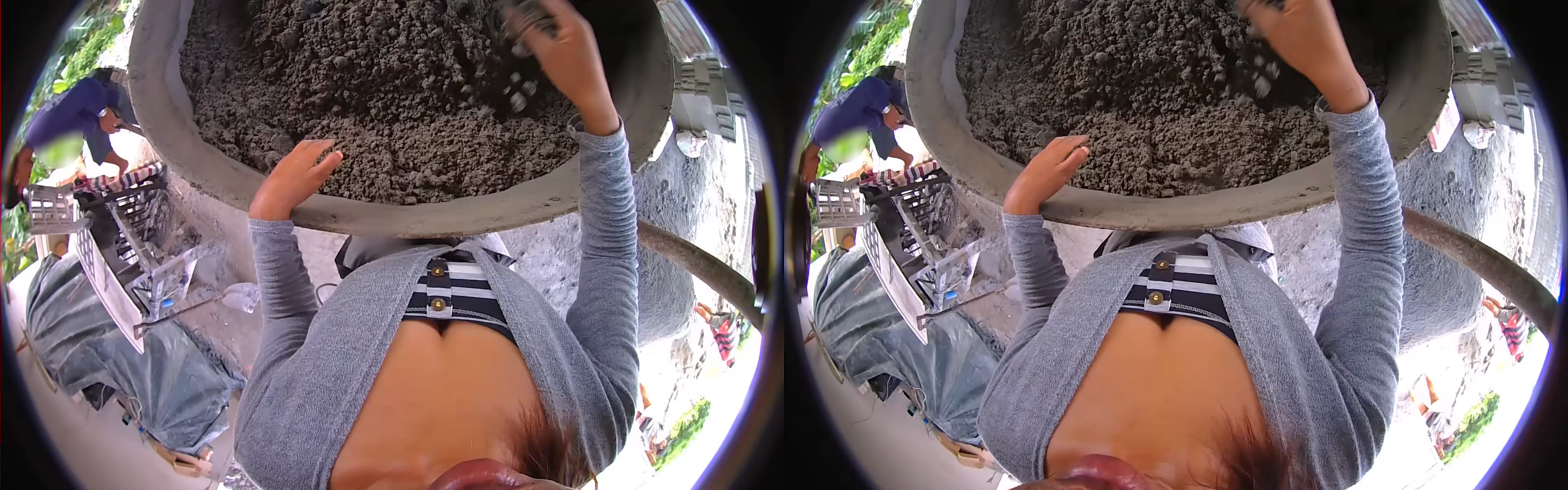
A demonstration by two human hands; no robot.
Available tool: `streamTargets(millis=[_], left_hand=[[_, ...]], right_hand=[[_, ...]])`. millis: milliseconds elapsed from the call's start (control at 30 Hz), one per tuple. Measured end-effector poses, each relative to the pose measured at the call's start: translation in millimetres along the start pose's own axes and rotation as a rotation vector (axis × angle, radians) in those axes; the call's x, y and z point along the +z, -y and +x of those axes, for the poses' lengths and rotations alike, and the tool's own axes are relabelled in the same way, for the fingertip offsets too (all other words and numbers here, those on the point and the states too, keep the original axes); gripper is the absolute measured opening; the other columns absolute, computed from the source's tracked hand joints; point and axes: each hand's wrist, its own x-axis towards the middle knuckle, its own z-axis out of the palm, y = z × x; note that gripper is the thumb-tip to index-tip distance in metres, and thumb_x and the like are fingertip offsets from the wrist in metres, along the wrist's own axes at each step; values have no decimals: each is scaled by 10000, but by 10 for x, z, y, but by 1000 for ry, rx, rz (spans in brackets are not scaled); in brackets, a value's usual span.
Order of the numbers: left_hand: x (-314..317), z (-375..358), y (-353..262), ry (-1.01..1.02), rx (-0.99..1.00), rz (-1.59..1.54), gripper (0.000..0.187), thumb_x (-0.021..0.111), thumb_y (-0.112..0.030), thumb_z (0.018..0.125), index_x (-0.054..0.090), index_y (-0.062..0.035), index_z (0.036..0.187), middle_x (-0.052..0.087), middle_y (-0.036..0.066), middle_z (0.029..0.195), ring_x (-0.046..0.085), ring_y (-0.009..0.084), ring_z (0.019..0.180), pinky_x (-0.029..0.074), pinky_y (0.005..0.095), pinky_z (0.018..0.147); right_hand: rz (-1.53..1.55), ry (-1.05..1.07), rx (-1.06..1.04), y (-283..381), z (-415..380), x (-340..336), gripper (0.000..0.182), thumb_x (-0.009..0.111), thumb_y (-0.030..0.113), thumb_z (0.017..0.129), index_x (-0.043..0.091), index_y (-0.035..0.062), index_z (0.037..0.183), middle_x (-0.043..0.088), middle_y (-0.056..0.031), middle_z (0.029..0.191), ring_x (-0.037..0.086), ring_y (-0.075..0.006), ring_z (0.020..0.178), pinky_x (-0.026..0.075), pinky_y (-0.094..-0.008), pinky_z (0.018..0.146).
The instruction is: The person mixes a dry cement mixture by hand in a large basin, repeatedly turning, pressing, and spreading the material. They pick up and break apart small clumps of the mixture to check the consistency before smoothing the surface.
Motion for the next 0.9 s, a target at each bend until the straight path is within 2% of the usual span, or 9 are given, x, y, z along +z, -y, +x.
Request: streamTargets(millis=[100,167,267,333,500,600,700,767,900], left_hand=[[5,27,-5,36,-171,-71,459,501,-335,947,530,-17,1278,550,186,1271,500,329,1189,389,380,1005],[25,18,5,36,-169,-73,455,507,-327,943,532,-20,1277,545,184,1279,504,322,1189,391,377,1003],[8,38,-5,50,-212,-93,497,524,-376,912,551,-16,1253,537,200,1278,494,330,1202,395,374,1007],[-1,36,-44,48,-200,-68,507,519,-378,913,537,-20,1272,527,202,1291,490,337,1208,394,378,1014],[-459,2,-373,25,190,129,497,496,-356,936,497,-34,1315,514,182,1319,485,316,1227,388,361,1028],[-859,240,-564,8,371,198,454,435,-302,971,478,-50,1346,507,148,1349,476,260,1260,359,353,1066],[-915,613,-773,-19,254,212,442,398,-268,976,473,-59,1358,493,137,1371,467,249,1275,335,356,1092],[-682,1056,-605,17,288,152,438,392,-231,967,465,-67,1368,479,138,1389,473,263,1271,343,366,1091],[36,1314,-242,350,-20,515,483,391,-256,972,392,-97,1427,412,134,1449,454,293,1287,367,398,1079]], right_hand=[[-268,109,-117,-61,-13,-111,186,622,45,902,599,1,1080,590,-36,870,575,-91,686,505,-241,582],[129,-192,53,-5,-21,-119,175,602,12,899,609,5,1074,611,-36,895,575,-78,693,515,-243,584],[68,-306,-30,-99,-18,-41,151,617,51,910,604,3,1053,599,-26,891,576,-77,687,506,-236,584],[-247,361,-232,-194,-2,-184,131,605,65,925,587,4,1039,569,-16,876,566,-71,699,489,-239,577],[44,-40,34,32,21,-201,164,628,42,860,608,-17,1011,598,-56,880,554,-102,706,463,-278,598],[-187,467,-50,-92,61,-145,179,624,51,852,612,-26,1013,617,-77,870,578,-137,745,489,-301,632],[-175,218,-298,-537,66,149,185,628,50,857,614,-31,1022,627,-89,895,581,-155,740,492,-336,639],[-274,240,-106,-1139,-48,396,258,638,192,896,642,43,1107,689,-107,904,655,-180,823,519,-309,779],[-440,596,-197,-1396,-359,674,247,589,51,828,650,11,1064,671,-171,993,639,-330,887,514,-379,818]])
